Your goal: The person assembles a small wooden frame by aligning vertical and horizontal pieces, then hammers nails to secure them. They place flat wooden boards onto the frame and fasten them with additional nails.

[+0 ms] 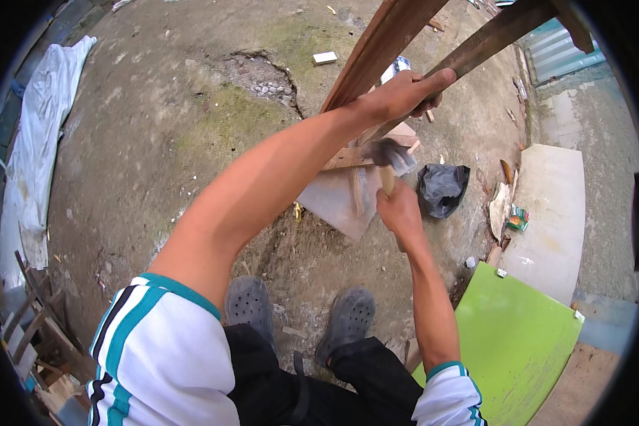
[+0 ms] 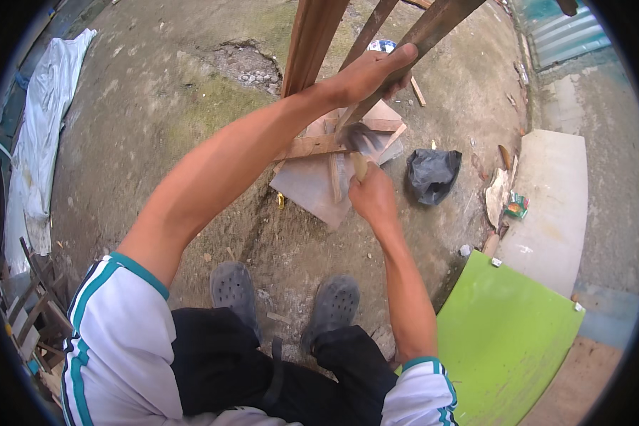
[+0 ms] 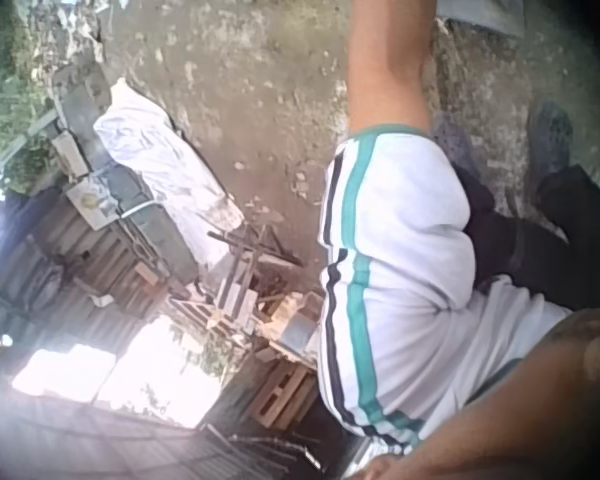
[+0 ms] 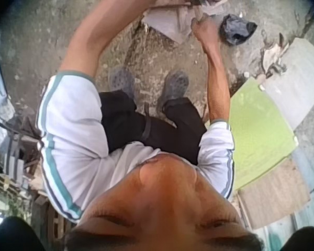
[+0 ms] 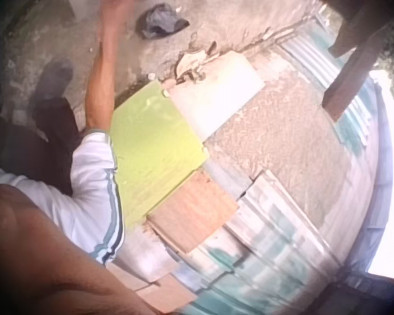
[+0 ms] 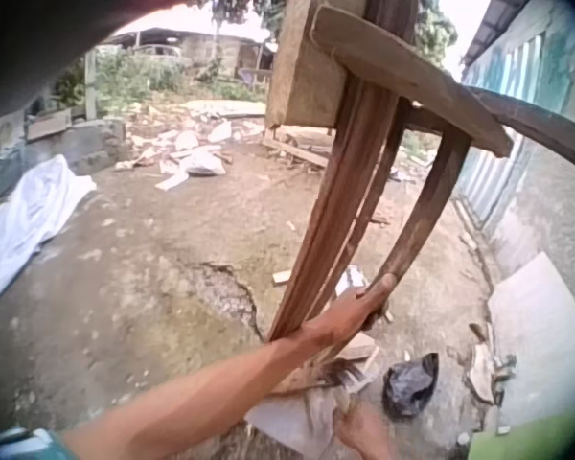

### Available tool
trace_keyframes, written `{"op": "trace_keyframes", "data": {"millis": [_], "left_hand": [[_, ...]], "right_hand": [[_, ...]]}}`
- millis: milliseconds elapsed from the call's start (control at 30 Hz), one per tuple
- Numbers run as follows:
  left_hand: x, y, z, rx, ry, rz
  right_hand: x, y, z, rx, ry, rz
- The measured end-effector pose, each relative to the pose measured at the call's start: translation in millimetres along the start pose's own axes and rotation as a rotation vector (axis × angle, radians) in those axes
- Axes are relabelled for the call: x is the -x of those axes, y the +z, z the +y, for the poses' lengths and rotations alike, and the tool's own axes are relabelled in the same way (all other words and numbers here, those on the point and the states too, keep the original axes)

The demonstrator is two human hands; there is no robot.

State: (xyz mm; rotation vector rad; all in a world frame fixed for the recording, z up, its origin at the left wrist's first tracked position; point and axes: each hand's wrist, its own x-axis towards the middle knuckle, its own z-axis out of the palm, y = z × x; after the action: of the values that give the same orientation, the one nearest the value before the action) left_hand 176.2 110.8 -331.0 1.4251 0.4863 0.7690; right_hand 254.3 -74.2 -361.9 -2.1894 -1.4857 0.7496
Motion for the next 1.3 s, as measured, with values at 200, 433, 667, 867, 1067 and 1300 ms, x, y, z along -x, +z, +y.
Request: {"op": "trace_keyframes", "data": {"millis": [200, 433, 667, 867, 1067, 1300], "left_hand": [[10.1, -6.8, 0.1, -0.017, -0.013, 0.002], [6.4, -6.2, 0.6, -0.021, 0.009, 0.006], [5.7, 3.4, -3.4, 0.011, 0.013, -0.007], [6.3, 2.5, -0.6, 0.008, 0.013, -0.008], [10.2, -4.7, -0.8, -0.033, -0.007, -0.015], [7.3, -4.3, -7.3, -0.014, 0.037, 0.012]], "right_hand": [[4.3, -10.9, -15.7, 0.081, -0.112, 0.065], [3.3, -12.3, -7.9, -0.013, -0.012, 0.052], [-0.7, 12.4, 11.1, 0.071, -0.006, -0.007], [8.6, 2.9, 3.0, 0.036, -0.086, 0.115], [12.4, -9.9, -12.2, -0.019, -0.077, 0.162], [-5.1, -8.7, -13.1, 0.074, 0.139, -0.186]]}}
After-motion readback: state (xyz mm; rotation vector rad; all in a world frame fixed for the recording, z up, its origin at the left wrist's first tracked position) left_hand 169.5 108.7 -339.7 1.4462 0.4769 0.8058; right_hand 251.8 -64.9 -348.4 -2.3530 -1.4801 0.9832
